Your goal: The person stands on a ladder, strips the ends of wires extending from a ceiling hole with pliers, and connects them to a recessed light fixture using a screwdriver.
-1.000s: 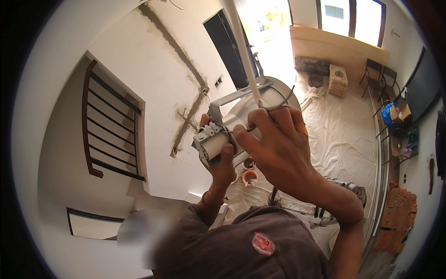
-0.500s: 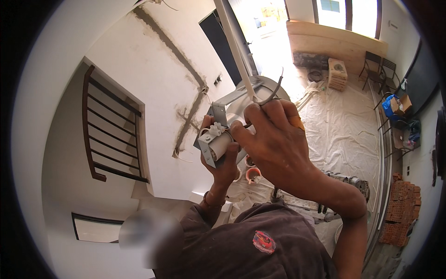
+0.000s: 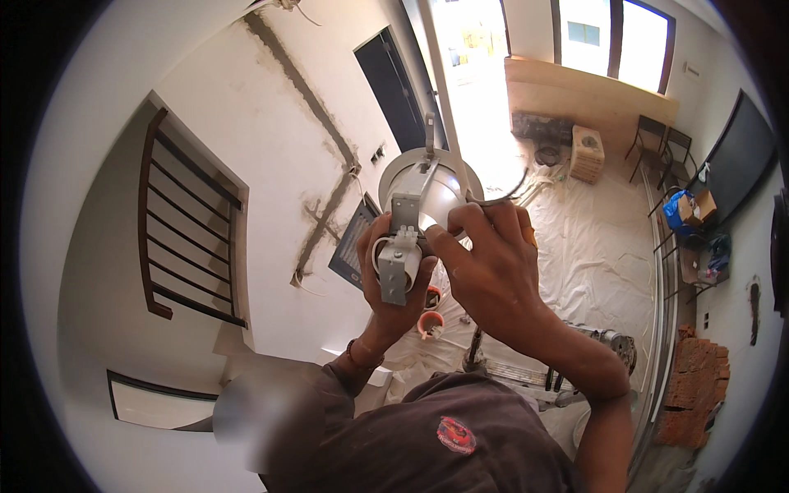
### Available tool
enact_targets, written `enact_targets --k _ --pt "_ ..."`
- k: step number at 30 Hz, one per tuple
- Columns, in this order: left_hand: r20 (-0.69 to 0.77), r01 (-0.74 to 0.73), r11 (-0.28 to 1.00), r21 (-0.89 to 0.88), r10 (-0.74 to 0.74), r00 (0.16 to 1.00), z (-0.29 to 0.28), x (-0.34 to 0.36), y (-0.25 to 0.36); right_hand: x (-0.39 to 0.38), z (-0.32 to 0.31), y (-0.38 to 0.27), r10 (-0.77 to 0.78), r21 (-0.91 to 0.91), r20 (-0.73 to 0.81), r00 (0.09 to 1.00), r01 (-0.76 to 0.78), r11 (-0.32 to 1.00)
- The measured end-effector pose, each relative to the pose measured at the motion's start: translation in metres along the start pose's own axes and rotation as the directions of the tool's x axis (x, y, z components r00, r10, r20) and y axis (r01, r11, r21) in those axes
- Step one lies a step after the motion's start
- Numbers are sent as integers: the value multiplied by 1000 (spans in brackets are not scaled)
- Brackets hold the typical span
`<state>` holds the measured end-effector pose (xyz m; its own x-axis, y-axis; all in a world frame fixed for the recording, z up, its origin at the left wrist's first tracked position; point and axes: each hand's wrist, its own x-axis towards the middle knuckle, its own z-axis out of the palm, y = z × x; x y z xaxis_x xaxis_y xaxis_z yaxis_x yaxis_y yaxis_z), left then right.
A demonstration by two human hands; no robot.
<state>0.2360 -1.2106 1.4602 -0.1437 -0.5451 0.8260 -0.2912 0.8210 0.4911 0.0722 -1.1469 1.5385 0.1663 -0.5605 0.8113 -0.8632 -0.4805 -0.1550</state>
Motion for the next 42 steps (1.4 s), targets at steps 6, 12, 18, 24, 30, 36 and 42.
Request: enact_targets --k 6,12,18,24,30,36,42 --pt "27 -139 989 46 137 990 4 18 2 -4 13 8 52 60 -82 995 -47 997" --pt "119 -282 953 109 269 956 1 33 -4 -4 16 15 78 114 -144 986 -62 992" --pt "11 -335 933 131 337 941 8 26 -22 -7 17 9 64 119 -169 984 -44 992" --pt "-83 -397 900 183 416 906 18 20 -40 -9 20 9 31 147 -197 980 -2 989" --pt "-172 -414 883 221 453 875 29 20 -44 -9 25 16 19 162 -263 964 25 986" --pt "-169 -494 862 113 507 845 36 26 -55 1 18 17 165 337 -193 967 -93 937" --pt "-106 -557 809 188 580 807 36 21 -59 4 19 17 301 411 -117 947 -229 882"
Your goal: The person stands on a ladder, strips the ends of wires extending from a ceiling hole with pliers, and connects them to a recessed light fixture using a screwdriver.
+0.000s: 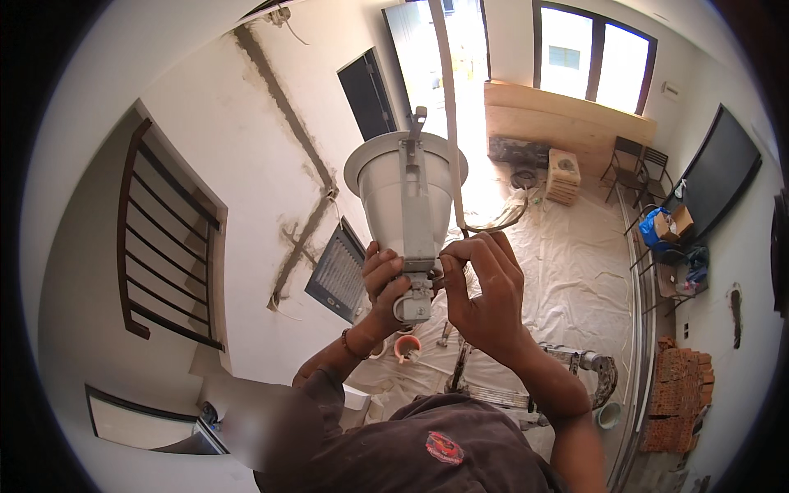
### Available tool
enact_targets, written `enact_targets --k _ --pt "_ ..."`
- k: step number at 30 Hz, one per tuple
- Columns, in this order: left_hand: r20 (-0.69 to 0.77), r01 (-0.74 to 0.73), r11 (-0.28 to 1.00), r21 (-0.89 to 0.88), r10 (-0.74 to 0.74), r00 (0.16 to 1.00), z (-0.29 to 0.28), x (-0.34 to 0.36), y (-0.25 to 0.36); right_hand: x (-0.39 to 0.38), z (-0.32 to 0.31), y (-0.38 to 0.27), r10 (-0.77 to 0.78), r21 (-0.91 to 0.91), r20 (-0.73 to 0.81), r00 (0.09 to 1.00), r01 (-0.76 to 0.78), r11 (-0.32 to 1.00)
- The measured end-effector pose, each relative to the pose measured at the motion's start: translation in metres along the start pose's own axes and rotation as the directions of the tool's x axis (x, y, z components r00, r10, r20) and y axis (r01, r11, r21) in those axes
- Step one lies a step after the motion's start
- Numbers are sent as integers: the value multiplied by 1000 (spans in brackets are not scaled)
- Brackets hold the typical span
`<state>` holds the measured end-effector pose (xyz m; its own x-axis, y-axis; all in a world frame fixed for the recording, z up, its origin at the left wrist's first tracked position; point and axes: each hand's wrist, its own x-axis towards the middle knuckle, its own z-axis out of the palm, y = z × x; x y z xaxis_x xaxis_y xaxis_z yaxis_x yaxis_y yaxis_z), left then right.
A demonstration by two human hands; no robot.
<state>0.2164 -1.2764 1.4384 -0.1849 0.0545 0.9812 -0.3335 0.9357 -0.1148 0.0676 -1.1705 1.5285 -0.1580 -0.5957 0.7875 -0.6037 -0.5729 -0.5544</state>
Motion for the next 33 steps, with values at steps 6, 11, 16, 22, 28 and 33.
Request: enact_targets --k 6,11,16,22,28,33 --pt "-67 113 992 -54 -117 991 2 -3 5 -1 -5 -6 -86 24 69 994 85 996" --pt "-64 102 994 -42 -105 992 1 -6 4 -1 -3 -4 -70 13 79 994 69 998" --pt "25 15 999 41 -16 1000 -3 -8 1 4 -3 -3 17 6 68 998 -17 1000" --pt "-136 138 990 -30 -141 981 13 1 14 1 -4 -2 -33 48 -17 999 34 998" --pt "-129 188 982 -7 -187 974 14 -21 7 -10 -2 6 -141 -34 96 985 145 989" --pt "-171 193 981 -2 -190 967 17 -10 14 -10 0 9 -226 -90 49 973 229 969"
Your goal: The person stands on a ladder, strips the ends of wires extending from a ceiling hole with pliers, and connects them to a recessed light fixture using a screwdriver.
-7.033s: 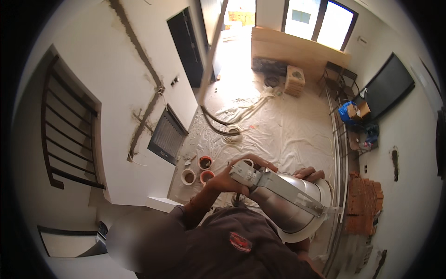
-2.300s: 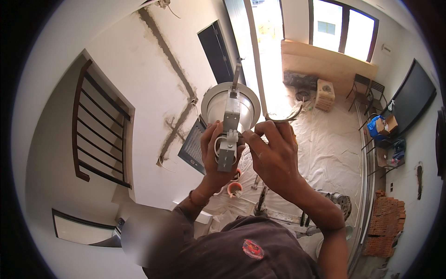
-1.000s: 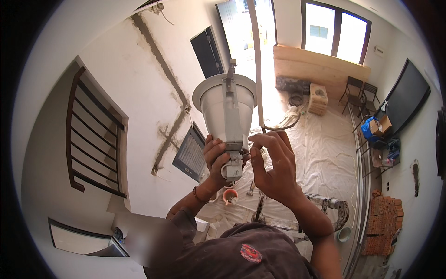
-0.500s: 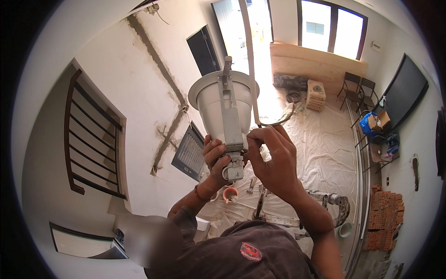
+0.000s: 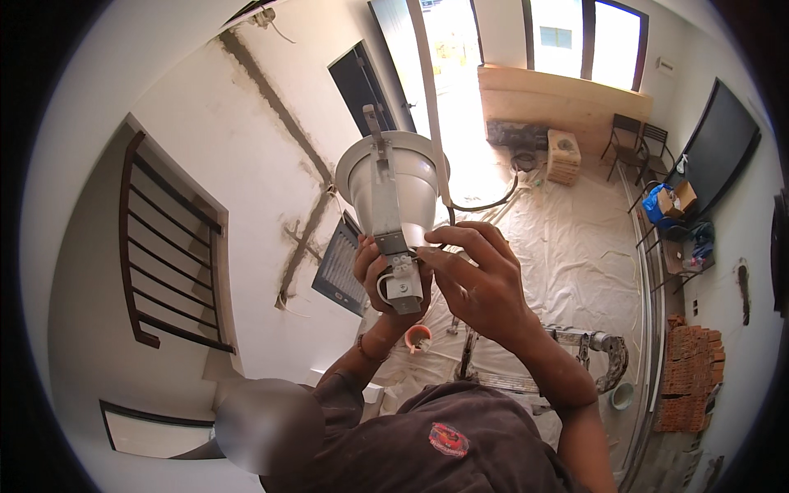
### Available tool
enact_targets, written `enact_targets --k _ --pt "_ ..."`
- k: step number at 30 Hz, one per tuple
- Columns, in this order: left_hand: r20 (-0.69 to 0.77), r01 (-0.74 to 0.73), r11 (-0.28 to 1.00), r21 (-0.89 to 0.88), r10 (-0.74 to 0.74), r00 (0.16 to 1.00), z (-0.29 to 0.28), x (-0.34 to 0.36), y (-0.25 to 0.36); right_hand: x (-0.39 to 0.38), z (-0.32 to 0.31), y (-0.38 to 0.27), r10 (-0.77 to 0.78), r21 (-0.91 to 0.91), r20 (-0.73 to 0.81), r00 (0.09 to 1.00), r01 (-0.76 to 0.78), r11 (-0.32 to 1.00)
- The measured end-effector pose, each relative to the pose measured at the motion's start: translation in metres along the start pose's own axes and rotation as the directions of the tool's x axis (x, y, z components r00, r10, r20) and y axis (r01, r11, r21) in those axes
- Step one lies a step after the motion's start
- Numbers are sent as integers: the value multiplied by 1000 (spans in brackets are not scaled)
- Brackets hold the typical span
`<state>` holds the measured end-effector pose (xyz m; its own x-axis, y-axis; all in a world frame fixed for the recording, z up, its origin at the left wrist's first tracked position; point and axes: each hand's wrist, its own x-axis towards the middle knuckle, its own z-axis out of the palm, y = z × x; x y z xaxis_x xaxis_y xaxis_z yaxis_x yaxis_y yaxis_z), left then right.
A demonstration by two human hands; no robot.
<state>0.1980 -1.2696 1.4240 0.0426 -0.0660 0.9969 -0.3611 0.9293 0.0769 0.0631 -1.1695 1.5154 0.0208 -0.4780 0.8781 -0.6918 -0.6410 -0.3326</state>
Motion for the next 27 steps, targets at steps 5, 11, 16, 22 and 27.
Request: enact_targets --k 5,11,16,22,27 --pt "60 110 993 42 -113 992 -3 9 18 -16 -1 5 152 144 -238 959 -120 982" --pt "77 97 995 35 -99 992 6 12 23 -9 -10 15 638 709 242 731 -582 399" --pt "38 178 984 -28 -177 983 16 5 22 -9 -2 15 649 708 223 727 -578 405" --pt "69 120 993 -14 -119 991 16 -2 15 -14 1 18 615 735 196 764 -530 423" --pt "37 110 994 -22 -110 993 19 -3 17 -14 2 23 608 744 214 764 -531 406"
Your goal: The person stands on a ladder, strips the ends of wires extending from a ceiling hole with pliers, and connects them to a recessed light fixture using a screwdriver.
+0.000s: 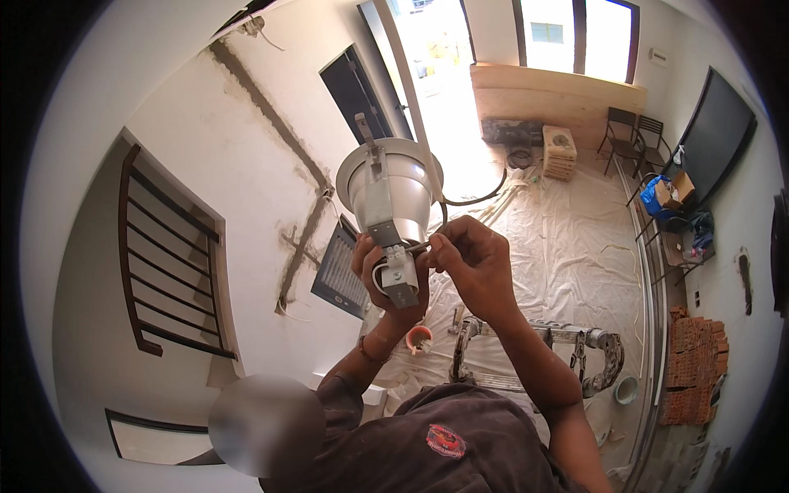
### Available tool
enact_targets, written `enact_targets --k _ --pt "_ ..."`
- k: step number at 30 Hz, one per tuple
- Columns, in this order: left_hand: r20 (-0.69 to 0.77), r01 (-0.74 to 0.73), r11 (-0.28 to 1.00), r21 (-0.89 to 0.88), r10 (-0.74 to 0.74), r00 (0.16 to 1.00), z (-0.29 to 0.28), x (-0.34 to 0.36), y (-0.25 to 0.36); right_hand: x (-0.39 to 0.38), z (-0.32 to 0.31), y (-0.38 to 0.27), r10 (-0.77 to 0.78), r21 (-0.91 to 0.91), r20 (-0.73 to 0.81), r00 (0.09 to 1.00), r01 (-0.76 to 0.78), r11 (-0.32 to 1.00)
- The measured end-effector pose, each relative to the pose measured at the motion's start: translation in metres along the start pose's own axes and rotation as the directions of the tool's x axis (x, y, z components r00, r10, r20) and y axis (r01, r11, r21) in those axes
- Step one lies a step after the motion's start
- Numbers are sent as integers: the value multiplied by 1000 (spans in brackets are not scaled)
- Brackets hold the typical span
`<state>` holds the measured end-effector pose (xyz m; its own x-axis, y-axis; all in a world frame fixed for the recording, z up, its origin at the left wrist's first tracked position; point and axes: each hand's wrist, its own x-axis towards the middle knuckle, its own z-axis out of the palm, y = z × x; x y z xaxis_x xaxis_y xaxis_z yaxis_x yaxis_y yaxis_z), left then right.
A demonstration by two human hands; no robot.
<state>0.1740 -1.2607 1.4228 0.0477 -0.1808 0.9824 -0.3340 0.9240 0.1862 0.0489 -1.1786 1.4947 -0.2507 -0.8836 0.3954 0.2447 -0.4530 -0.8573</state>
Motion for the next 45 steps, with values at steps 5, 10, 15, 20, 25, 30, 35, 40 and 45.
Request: enact_targets --k 5,10,15,20,25,30,35,40,45 --pt "-6 86 996 32 -86 996 1 5 10 8 -2 -1 -4 -47 -13 1000 3 999" --pt "-45 237 971 36 -235 971 -1 0 17 15 -24 -9 -1 -204 -136 991 -27 979" --pt "8 686 677 -266 -710 704 -25 -14 8 26 -59 -27 4 -226 -10 1000 -6 974" --pt "398 908 24 -418 -894 207 -41 -41 -5 19 -58 -46 101 -271 184 978 -48 961" --pt "646 904 -311 -293 -762 -53 -31 -67 18 -7 -71 -55 159 -367 141 977 -97 925" --pt "737 948 -303 -94 -661 -138 -2 -86 39 -56 -142 -35 20 -490 -115 993 -74 868" --pt "783 994 82 71 -621 -5 9 -123 89 -145 -201 34 -49 -548 -547 836 -313 776" --pt "811 786 617 35 -477 338 8 -162 138 -248 -212 101 47 -657 -620 784 -550 515" --pt "787 761 643 82 -511 347 9 -186 163 -322 -222 134 188 -772 -524 831 -557 307"
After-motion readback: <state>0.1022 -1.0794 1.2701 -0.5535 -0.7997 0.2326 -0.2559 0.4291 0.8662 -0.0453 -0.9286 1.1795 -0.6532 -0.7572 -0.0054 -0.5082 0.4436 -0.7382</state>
